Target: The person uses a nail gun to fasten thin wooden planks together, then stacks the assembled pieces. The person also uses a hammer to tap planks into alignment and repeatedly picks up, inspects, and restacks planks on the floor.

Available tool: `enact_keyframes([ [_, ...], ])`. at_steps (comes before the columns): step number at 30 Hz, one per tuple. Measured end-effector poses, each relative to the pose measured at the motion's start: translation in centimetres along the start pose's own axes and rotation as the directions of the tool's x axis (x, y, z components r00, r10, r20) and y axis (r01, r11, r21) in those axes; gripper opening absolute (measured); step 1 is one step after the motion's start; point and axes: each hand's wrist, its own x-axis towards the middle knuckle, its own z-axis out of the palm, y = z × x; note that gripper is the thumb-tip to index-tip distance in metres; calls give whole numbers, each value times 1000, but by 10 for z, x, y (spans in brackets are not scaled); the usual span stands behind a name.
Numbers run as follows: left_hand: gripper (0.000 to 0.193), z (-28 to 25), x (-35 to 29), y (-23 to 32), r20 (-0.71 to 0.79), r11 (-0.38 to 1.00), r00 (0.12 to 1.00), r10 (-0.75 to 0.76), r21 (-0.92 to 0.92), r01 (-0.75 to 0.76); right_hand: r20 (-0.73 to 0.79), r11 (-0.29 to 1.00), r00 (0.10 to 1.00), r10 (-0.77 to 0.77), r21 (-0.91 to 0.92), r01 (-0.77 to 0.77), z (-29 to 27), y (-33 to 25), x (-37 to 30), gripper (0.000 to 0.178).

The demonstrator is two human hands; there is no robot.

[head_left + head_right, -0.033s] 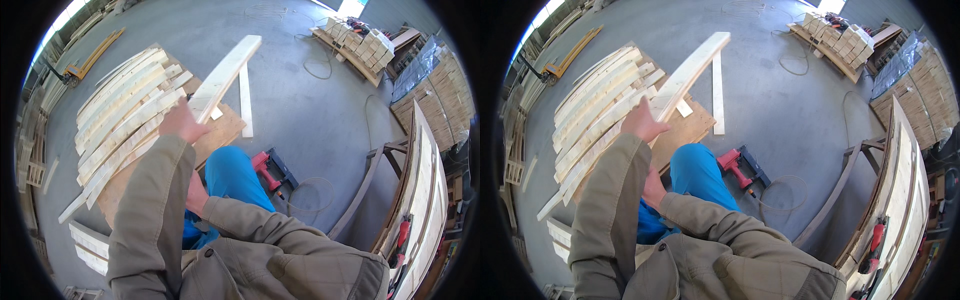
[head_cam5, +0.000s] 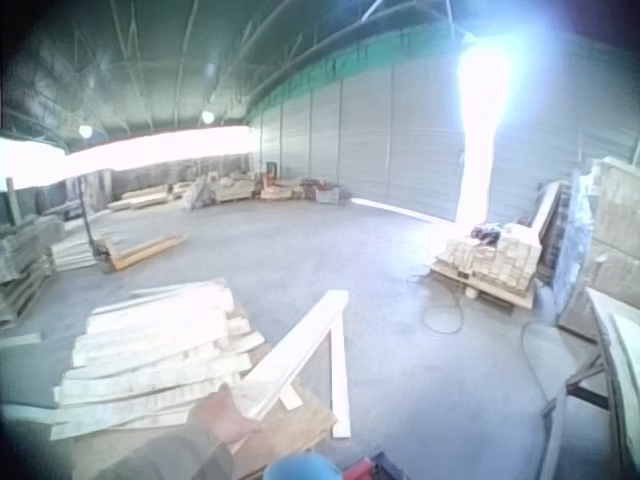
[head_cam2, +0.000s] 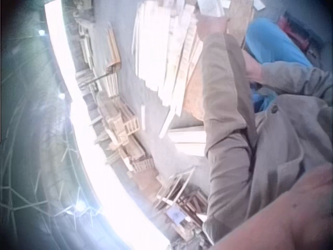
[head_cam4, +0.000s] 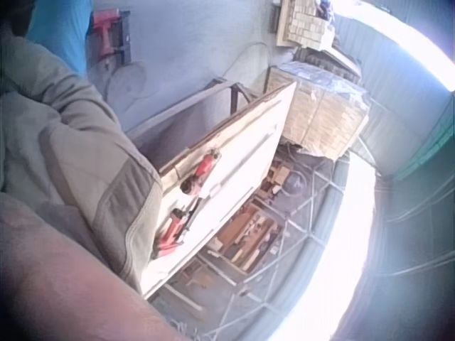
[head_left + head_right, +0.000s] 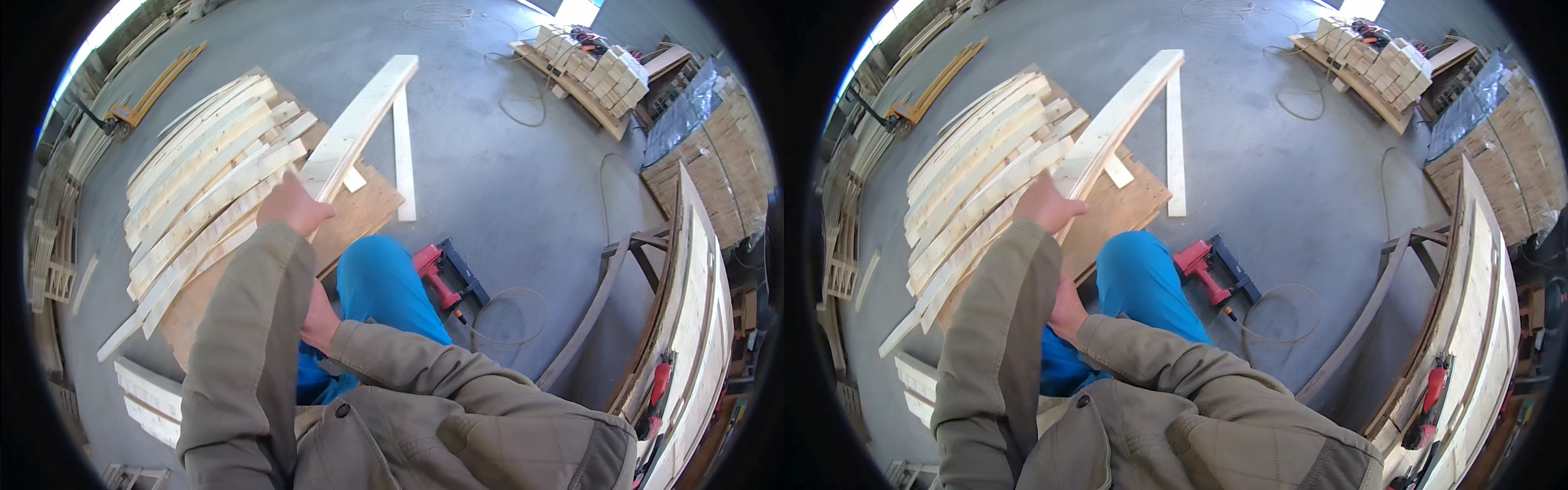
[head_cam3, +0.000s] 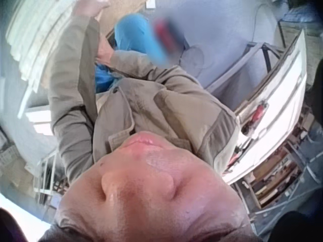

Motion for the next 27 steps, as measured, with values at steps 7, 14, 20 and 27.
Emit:
enact_keyframes([
  [7, 60, 28, 6, -117, 24, 967, 977, -212, -140, 214, 265, 939, 904, 334, -180, -294, -17, 27, 5, 63],
  [14, 67, -7, -69, -218, -139, 986, 979, -150, -94, 138, 89, 820, 883, 460, -423, -385, -54, -5, 36, 63],
  [20, 84, -32, -188, -263, -249, 986, 955, -163, -4, 168, -176, 957, 955, 238, -122, -261, -75, -33, 77, 73],
  [27, 80, -6, -291, -287, -152, 986, 974, -169, -11, 169, -265, 977, 941, 211, 39, -208, -70, -52, 67, 92],
])
